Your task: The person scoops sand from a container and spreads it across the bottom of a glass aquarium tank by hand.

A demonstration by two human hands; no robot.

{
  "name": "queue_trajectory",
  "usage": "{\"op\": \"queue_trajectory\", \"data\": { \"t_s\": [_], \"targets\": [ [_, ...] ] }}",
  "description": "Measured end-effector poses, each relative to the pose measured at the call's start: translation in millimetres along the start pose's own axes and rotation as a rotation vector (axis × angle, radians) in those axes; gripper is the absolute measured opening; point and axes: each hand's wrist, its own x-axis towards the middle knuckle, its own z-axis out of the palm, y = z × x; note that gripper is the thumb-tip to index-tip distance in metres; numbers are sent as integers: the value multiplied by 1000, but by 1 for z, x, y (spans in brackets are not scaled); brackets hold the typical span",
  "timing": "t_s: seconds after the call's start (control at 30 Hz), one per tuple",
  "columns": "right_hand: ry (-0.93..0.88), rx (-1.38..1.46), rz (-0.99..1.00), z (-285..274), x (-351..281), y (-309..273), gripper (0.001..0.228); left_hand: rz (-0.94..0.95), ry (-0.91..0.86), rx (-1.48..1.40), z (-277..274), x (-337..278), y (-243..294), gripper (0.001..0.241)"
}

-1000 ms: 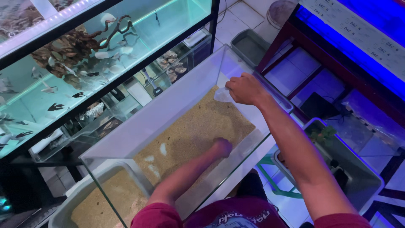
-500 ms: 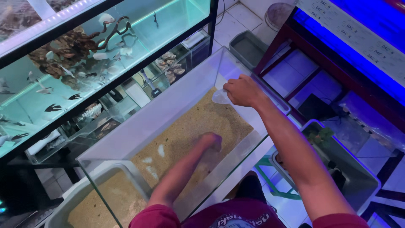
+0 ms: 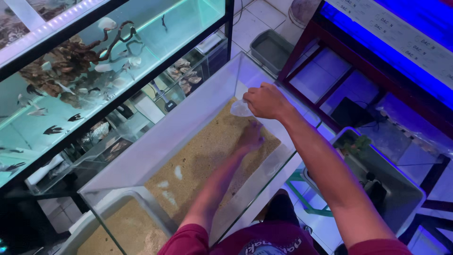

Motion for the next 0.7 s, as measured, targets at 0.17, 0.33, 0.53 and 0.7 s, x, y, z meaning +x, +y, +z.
{"op": "queue_trajectory", "data": {
  "t_s": [0.17, 0.33, 0.53, 0.7],
  "targets": [
    [-20, 4, 12, 1, -1, 0, 27, 74, -37, 174, -8, -27, 22, 48],
    [-9, -14, 13, 6, -2, 3, 27, 196, -67, 308, 5, -42, 20, 42],
    [8, -38, -1, 18, -3, 4, 23, 277, -277, 514, 51, -42, 6, 55],
    [27, -67, -10, 19, -4, 5, 24, 257, -519, 526, 38, -73, -21, 30]
  ]
}}
